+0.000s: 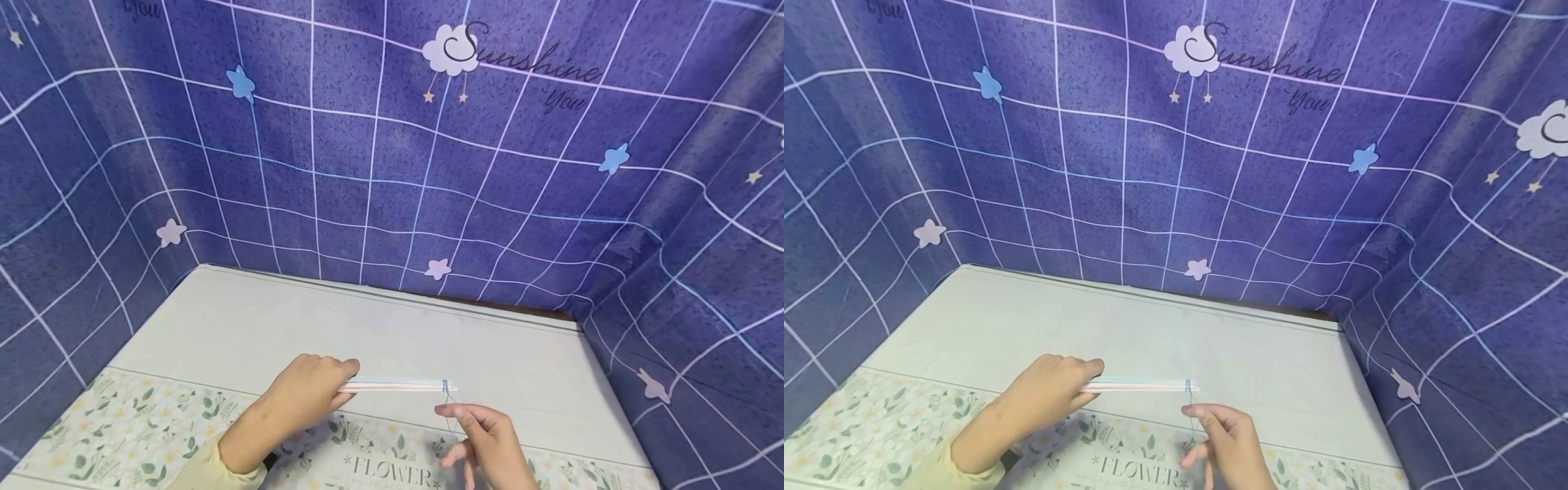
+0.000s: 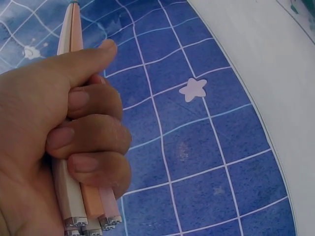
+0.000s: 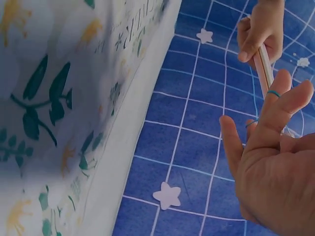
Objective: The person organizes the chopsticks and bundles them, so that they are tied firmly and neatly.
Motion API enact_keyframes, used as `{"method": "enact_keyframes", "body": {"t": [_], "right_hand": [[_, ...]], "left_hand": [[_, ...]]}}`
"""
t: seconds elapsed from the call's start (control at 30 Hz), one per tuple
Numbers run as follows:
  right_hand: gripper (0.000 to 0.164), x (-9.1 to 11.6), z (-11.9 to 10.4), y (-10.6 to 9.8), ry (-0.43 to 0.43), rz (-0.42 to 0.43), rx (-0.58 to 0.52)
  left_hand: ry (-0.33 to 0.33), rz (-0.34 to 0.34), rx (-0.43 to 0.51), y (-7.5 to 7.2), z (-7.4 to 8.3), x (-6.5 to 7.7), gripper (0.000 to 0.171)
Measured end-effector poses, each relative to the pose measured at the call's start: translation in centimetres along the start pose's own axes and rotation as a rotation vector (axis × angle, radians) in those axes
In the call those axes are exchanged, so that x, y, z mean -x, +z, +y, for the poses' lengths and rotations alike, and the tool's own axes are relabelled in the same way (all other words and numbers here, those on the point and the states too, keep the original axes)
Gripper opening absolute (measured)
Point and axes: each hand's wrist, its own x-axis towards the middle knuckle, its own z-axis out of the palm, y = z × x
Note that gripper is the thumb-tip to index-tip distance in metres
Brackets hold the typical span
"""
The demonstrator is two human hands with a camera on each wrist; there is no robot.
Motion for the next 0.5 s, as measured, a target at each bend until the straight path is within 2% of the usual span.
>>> {"method": "enact_keyframes", "body": {"t": [0.13, 0.33, 0.5], "right_hand": [[0.060, -0.1, 0.2, -0.5, -0.002, -0.094, -0.103], [0.054, -0.2, 0.4, -1.4, -0.035, -0.280, -0.247], [0.060, -0.2, 0.4, -1.8, -0.004, -0.378, -0.283]], "left_hand": [[0.018, -0.019, 0.034, 0.1, 0.0, 0.0, 0.021], [0.060, -0.031, 0.068, 0.2, -0.1, 0.1, 0.026], [0.082, -0.029, 0.079, 0.6, -0.3, 0.1, 0.030]]}}
